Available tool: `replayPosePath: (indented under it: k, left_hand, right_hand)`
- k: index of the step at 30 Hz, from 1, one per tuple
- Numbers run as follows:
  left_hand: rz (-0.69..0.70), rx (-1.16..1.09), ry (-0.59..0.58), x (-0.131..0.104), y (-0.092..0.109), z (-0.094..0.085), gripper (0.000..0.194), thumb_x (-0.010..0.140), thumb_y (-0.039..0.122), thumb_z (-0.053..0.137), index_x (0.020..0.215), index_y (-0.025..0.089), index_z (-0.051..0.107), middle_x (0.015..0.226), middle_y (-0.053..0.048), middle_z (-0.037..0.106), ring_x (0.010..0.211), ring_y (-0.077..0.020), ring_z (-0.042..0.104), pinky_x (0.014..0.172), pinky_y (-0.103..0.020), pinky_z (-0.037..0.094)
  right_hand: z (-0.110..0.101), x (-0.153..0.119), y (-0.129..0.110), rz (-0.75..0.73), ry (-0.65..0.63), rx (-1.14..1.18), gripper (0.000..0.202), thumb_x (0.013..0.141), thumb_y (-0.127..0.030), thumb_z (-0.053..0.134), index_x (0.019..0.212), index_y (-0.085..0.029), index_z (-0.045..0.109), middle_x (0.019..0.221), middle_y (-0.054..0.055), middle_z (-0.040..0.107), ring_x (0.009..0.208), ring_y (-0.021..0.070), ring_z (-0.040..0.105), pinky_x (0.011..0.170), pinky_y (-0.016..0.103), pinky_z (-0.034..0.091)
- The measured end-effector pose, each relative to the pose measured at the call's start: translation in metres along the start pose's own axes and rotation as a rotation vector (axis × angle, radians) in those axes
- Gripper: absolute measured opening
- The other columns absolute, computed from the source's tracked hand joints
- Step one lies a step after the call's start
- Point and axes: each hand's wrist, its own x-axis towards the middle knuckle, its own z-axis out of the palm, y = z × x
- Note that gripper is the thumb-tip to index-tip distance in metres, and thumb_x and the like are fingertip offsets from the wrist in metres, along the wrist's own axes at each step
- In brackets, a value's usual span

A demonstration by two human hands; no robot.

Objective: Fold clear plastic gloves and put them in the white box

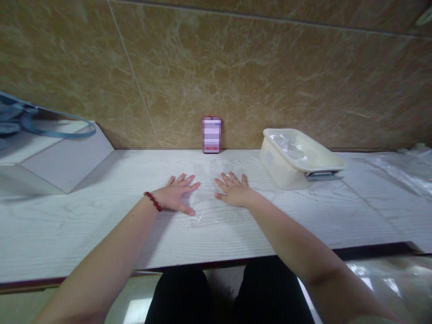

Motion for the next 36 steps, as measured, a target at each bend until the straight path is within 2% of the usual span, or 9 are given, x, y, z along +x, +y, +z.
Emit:
replayPosePath:
  k: [10,13,17,21,25,27,31,36]
  left_hand:
    - [-0.009,0.019,-0.022,-0.001,0.001,-0.002,0.103,0.052,0.073,0.046,0.134,0.023,0.009,0.141,-0.011,-0.002,0.126,-0.0336,-0.006,0.096,-0.054,0.0]
    - [-0.019,0.012,-0.03,-0.002,0.003,-0.003,0.103,0.054,0.072,0.045,0.135,0.019,0.007,0.141,-0.011,-0.002,0.126,-0.0333,-0.005,0.097,-0.053,0.0]
    - [-0.031,-0.03,-0.001,-0.002,0.005,-0.004,0.099,0.059,0.071,0.041,0.135,0.017,0.006,0.141,-0.011,0.003,0.127,-0.0322,-0.001,0.098,-0.052,0.002]
    - [-0.045,-0.102,0.108,0.0,-0.001,-0.003,0.082,0.07,0.066,0.032,0.134,0.018,0.015,0.139,-0.011,0.017,0.127,-0.0282,0.012,0.099,-0.048,0.01]
    - [-0.063,-0.187,0.304,0.007,-0.012,0.0,0.07,0.077,0.06,0.024,0.13,0.014,0.029,0.133,-0.01,0.034,0.12,-0.0209,0.032,0.099,-0.033,0.022]
    - [-0.082,-0.225,0.398,0.01,-0.018,0.002,0.069,0.078,0.059,0.021,0.127,0.012,0.034,0.129,-0.01,0.04,0.116,-0.0197,0.037,0.097,-0.03,0.026]
    - [-0.132,-0.282,0.505,0.013,-0.023,0.006,0.064,0.08,0.056,0.021,0.122,0.012,0.042,0.123,-0.009,0.047,0.112,-0.019,0.042,0.096,-0.031,0.029]
    - [-0.19,-0.331,0.547,0.015,-0.024,0.008,0.054,0.082,0.05,0.022,0.116,0.016,0.049,0.117,-0.007,0.052,0.109,-0.0192,0.045,0.095,-0.033,0.032]
  right_hand:
    - [0.0,0.0,0.002,0.02,-0.002,-0.003,0.068,0.075,-0.065,0.016,0.133,-0.032,0.007,0.141,-0.001,-0.004,0.127,0.029,-0.008,0.09,0.062,-0.008]
    - [-0.002,-0.002,0.0,0.027,0.068,0.005,0.065,0.077,-0.063,0.016,0.134,-0.031,0.01,0.142,0.0,0.001,0.127,0.0289,-0.005,0.09,0.063,-0.005]
    - [-0.001,0.001,0.0,0.05,0.224,0.016,0.063,0.079,-0.059,0.017,0.134,-0.027,0.014,0.141,0.004,0.01,0.127,0.03,0.001,0.089,0.065,-0.002]
    - [-0.001,0.009,0.011,0.144,0.318,0.036,0.056,0.081,-0.05,0.026,0.131,-0.026,0.023,0.139,0.004,0.018,0.125,0.0311,0.01,0.092,0.062,0.007]
    - [-0.011,0.017,0.041,0.256,0.416,0.096,0.045,0.083,-0.033,0.029,0.124,-0.015,0.038,0.121,0.013,0.045,0.112,0.0249,0.038,0.093,0.04,0.028]
    - [-0.017,0.019,0.06,0.373,0.456,0.106,0.042,0.083,-0.031,0.03,0.12,-0.015,0.043,0.112,0.014,0.051,0.105,0.0245,0.046,0.088,0.036,0.033]
    - [-0.021,0.021,0.088,0.474,0.366,0.122,0.044,0.081,-0.038,0.035,0.115,-0.014,0.049,0.111,0.016,0.052,0.1,0.0253,0.05,0.082,0.034,0.037]
    - [-0.017,0.022,0.093,0.413,0.34,0.122,0.045,0.076,-0.045,0.042,0.109,-0.018,0.055,0.11,0.012,0.054,0.103,0.0229,0.048,0.086,0.033,0.035]
